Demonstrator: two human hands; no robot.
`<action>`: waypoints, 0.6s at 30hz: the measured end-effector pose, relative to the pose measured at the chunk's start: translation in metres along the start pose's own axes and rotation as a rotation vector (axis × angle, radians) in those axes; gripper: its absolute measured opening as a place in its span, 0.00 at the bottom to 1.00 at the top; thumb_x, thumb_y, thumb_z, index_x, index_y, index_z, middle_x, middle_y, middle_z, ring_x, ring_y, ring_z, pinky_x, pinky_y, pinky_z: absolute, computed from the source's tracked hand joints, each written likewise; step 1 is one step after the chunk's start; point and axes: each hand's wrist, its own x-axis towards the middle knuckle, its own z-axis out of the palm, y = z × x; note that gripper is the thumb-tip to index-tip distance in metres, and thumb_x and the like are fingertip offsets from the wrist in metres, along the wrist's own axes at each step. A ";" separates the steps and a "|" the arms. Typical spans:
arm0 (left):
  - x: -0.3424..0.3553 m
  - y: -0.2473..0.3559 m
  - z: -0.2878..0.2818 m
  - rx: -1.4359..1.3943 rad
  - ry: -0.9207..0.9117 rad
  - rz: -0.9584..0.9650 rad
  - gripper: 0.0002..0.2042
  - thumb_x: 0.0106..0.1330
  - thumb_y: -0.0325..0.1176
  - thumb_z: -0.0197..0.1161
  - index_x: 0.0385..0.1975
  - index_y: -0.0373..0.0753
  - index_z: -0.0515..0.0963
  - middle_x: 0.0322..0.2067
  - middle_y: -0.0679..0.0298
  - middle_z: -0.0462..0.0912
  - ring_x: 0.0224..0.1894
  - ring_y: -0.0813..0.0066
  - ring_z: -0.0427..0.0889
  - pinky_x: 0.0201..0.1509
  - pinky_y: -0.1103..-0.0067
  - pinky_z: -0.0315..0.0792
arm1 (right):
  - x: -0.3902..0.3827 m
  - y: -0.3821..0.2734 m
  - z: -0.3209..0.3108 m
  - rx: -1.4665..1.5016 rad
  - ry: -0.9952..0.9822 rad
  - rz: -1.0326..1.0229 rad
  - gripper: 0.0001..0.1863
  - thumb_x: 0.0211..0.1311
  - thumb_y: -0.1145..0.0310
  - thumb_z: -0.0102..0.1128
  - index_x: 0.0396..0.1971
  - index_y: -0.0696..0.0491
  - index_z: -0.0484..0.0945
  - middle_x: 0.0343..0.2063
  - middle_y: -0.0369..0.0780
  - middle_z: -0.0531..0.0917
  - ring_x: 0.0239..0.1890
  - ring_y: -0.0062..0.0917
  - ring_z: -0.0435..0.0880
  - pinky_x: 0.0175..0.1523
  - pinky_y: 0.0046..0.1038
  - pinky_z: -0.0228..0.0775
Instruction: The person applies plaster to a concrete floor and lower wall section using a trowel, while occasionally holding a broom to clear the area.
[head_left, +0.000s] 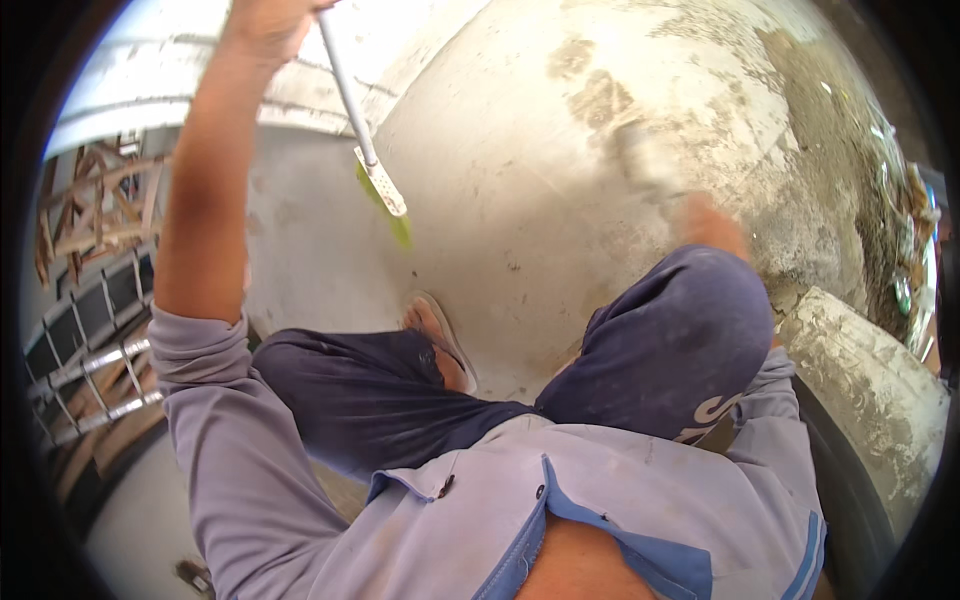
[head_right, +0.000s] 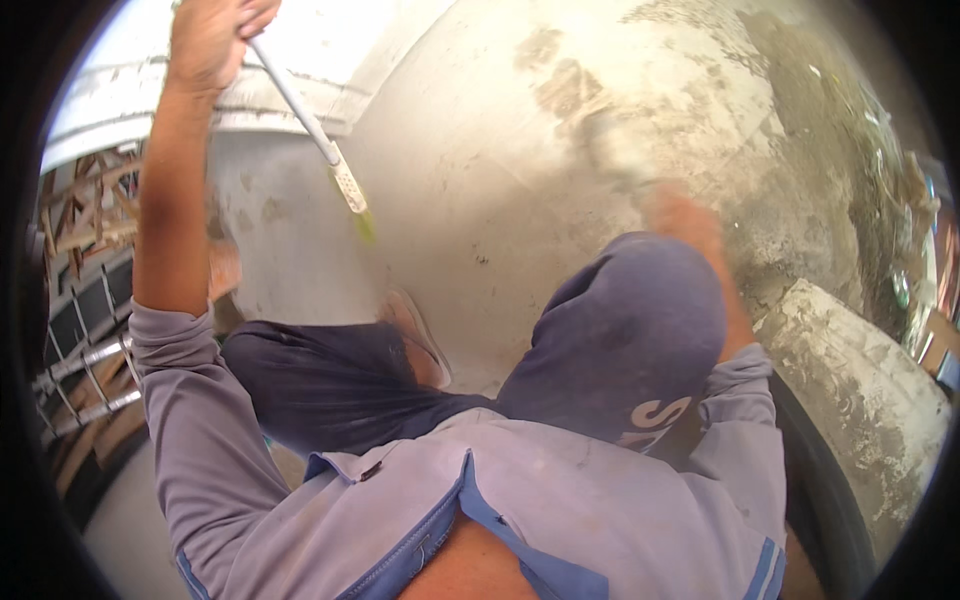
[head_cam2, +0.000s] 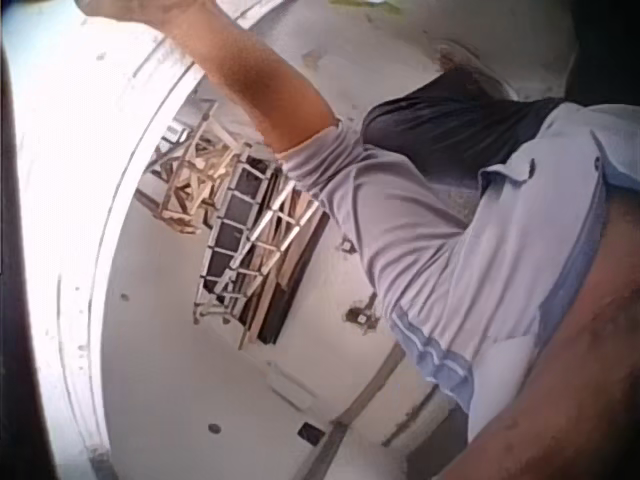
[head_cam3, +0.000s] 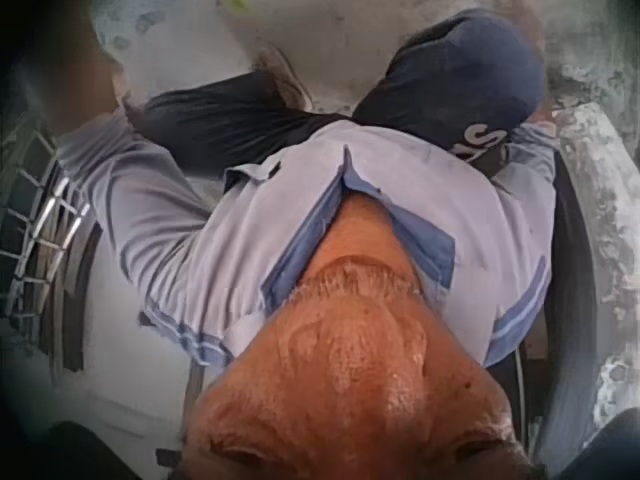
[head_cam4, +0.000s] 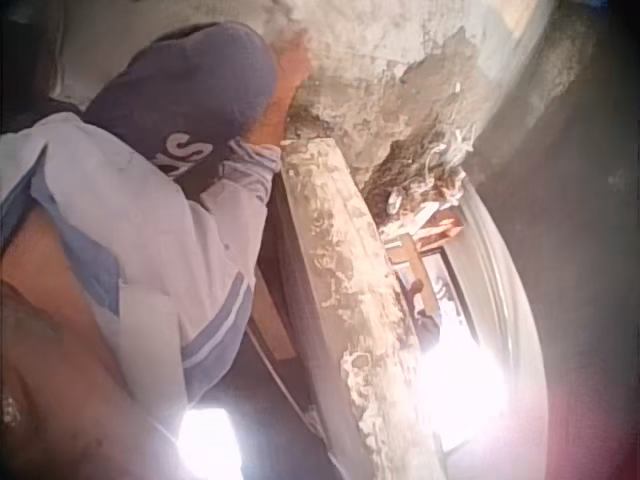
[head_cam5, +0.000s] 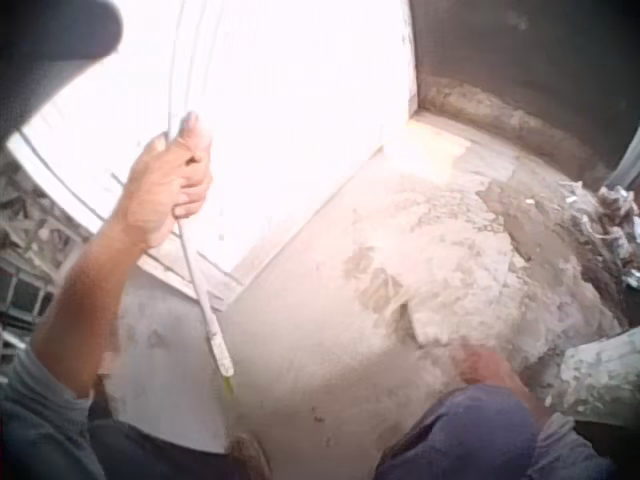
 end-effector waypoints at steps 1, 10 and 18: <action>-0.018 0.006 -0.017 -0.006 0.074 0.004 0.21 0.70 0.56 0.46 0.22 0.46 0.63 0.11 0.79 0.55 0.10 0.90 0.53 0.10 0.89 0.49 | 0.011 0.020 -0.011 0.042 0.053 0.045 0.21 0.66 0.56 0.41 0.52 0.48 0.74 0.54 0.48 0.72 0.53 0.45 0.73 0.56 0.42 0.66; -0.086 0.017 -0.144 -0.345 0.019 -0.073 0.19 0.71 0.51 0.47 0.26 0.42 0.65 0.13 0.77 0.57 0.13 0.87 0.55 0.15 0.87 0.54 | -0.066 -0.143 0.028 0.011 -0.199 -0.790 0.23 0.65 0.51 0.49 0.56 0.47 0.67 0.39 0.49 0.81 0.43 0.44 0.79 0.46 0.40 0.71; -0.197 -0.004 -0.217 -0.108 0.236 -0.027 0.21 0.74 0.48 0.39 0.32 0.35 0.67 0.14 0.78 0.50 0.16 0.87 0.48 0.20 0.87 0.47 | -0.116 -0.168 0.077 -0.293 -0.272 -1.045 0.20 0.66 0.56 0.48 0.54 0.48 0.66 0.29 0.44 0.78 0.25 0.44 0.78 0.31 0.42 0.69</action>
